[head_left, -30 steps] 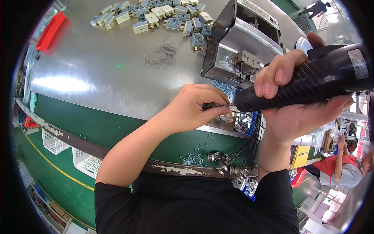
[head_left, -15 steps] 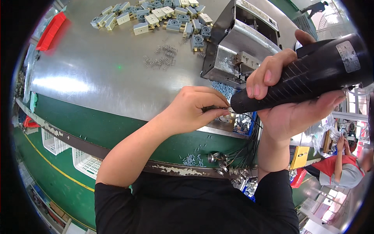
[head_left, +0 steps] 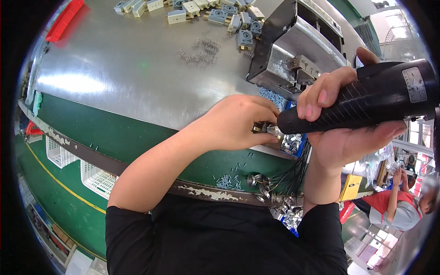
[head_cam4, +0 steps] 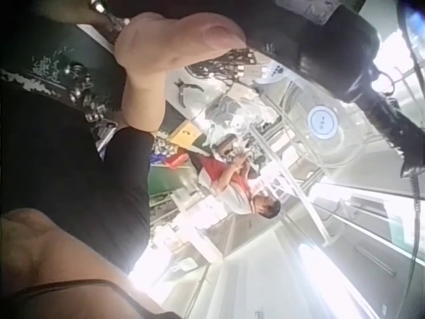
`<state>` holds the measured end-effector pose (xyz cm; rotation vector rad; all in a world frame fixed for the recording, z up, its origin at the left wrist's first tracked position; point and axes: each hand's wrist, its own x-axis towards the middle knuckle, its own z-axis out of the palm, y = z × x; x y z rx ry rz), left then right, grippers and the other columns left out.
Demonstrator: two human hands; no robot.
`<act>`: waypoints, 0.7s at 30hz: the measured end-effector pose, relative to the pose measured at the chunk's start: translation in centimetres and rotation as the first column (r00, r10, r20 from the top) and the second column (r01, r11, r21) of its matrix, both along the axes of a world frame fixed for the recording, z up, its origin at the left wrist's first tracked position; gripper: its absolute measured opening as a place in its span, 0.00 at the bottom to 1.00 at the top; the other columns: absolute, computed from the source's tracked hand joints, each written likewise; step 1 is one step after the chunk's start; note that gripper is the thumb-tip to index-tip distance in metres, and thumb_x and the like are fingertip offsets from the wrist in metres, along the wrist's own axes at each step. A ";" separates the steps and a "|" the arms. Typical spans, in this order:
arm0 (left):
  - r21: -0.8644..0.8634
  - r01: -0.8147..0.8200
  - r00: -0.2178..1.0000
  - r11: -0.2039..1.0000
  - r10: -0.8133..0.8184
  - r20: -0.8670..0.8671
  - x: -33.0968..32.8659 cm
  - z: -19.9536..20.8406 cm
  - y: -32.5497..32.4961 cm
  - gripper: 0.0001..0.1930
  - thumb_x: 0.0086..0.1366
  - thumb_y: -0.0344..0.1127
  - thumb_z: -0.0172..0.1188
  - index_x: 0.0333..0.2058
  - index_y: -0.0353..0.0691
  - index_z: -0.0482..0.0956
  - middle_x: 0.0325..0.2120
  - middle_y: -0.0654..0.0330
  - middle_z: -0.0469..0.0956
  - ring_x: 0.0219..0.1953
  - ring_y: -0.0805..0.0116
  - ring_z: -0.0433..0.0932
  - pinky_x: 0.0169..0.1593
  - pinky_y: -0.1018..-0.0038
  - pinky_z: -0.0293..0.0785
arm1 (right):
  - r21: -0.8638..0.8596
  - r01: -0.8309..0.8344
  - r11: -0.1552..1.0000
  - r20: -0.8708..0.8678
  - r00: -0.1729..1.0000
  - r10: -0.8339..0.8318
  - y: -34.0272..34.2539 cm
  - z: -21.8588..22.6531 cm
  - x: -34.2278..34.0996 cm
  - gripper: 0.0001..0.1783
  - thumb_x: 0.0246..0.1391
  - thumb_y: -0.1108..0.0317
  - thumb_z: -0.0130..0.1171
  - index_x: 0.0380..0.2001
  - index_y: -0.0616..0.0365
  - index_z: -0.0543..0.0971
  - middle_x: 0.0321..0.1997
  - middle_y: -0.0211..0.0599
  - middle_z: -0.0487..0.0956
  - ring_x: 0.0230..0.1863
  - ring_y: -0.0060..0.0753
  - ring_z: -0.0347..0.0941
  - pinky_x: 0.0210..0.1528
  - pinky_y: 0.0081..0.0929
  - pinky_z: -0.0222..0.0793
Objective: The person is using an electric screwdriver and their hands to assemble electronic components, attaching wires and small parts to a board.
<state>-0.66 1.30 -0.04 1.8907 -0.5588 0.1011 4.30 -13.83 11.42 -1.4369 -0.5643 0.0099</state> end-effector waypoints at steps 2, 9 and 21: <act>0.007 -0.007 1.000 1.000 0.007 -0.011 -0.1 -0.1 0.0 0.16 0.56 0.40 0.75 0.39 0.37 0.88 0.42 0.58 0.86 0.42 0.54 0.85 0.45 0.63 0.81 | 0.087 -0.101 0.991 0.024 0.995 0.099 -0.4 -1.2 0.6 0.66 0.53 0.12 0.46 0.71 0.65 0.57 0.28 0.37 0.71 0.21 0.31 0.71 0.24 0.33 0.72; 0.017 -0.010 1.000 1.000 0.010 0.004 -0.1 -0.2 -0.2 0.15 0.57 0.41 0.75 0.37 0.37 0.87 0.41 0.60 0.85 0.40 0.54 0.85 0.44 0.62 0.81 | 0.036 -0.012 0.999 -0.014 1.000 0.013 -0.4 -1.2 -0.4 0.67 0.51 0.10 0.45 0.70 0.63 0.58 0.28 0.36 0.70 0.21 0.30 0.70 0.25 0.33 0.72; -0.009 -0.022 1.000 1.000 0.022 -0.007 0.0 -0.7 -0.4 0.16 0.56 0.42 0.75 0.38 0.38 0.86 0.39 0.59 0.85 0.38 0.54 0.85 0.43 0.61 0.81 | 0.027 -0.094 0.995 0.074 0.993 0.092 -1.3 -2.4 -0.4 0.64 0.49 0.09 0.44 0.67 0.58 0.62 0.30 0.35 0.71 0.23 0.29 0.70 0.27 0.31 0.72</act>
